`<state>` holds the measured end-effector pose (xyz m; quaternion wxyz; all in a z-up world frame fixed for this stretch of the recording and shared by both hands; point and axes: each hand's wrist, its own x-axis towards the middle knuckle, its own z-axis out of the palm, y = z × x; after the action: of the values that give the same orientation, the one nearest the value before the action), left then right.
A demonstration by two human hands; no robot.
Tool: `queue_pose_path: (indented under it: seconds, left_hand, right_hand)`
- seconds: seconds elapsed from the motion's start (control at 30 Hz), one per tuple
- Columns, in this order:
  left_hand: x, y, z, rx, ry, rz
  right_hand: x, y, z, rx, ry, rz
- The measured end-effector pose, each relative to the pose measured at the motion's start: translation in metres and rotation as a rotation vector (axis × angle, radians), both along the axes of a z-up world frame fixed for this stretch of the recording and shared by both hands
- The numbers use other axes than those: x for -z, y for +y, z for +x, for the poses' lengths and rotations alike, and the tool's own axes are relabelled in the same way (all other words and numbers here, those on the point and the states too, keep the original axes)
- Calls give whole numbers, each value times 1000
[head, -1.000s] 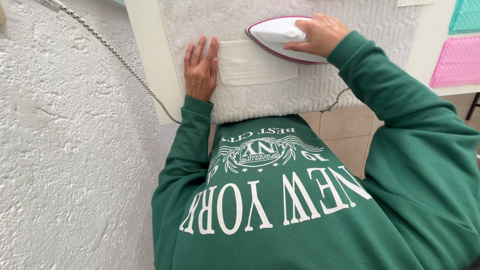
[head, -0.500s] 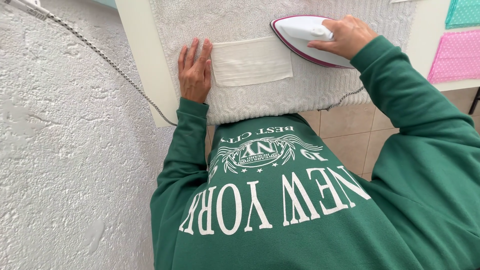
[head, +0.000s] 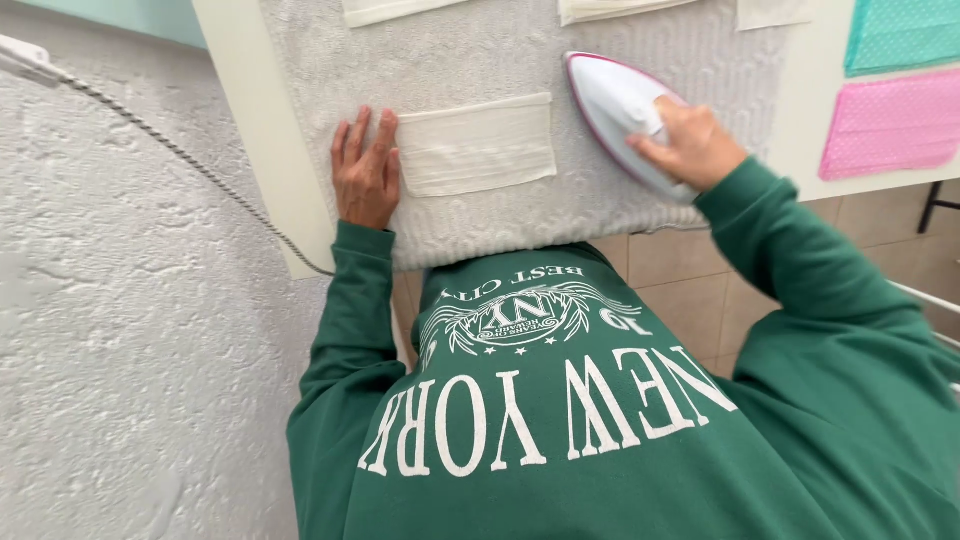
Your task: Ironing small rectangular pieces of white fabric on a padded surface.
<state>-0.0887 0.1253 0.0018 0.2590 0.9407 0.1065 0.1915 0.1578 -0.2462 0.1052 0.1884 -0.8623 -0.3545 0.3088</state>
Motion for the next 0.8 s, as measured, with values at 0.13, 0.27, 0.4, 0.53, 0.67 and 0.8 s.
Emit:
queue_pose_path:
  seconds: [0.13, 0.27, 0.4, 0.53, 0.67, 0.8]
  left_hand:
    - [5, 0, 0, -22, 34, -10]
    - [5, -3, -9, 5, 6, -10]
    - [24, 3, -7, -19, 24, -22]
    - [19, 4, -8, -16, 23, -54]
    - [11, 5, -5, -20, -18, -100]
    - [10, 5, -7, -55, -29, -160]
  right_hand:
    - [-24, 51, -24, 218, 386, 71]
    - [-15, 96, -55, 309, 423, 181]
    - [-15, 137, -74, 376, 434, 178]
    - [-15, 168, -92, 365, 416, 215]
    - [3, 192, -107, 301, 401, 239]
    - [-5, 216, -126, 322, 379, 266]
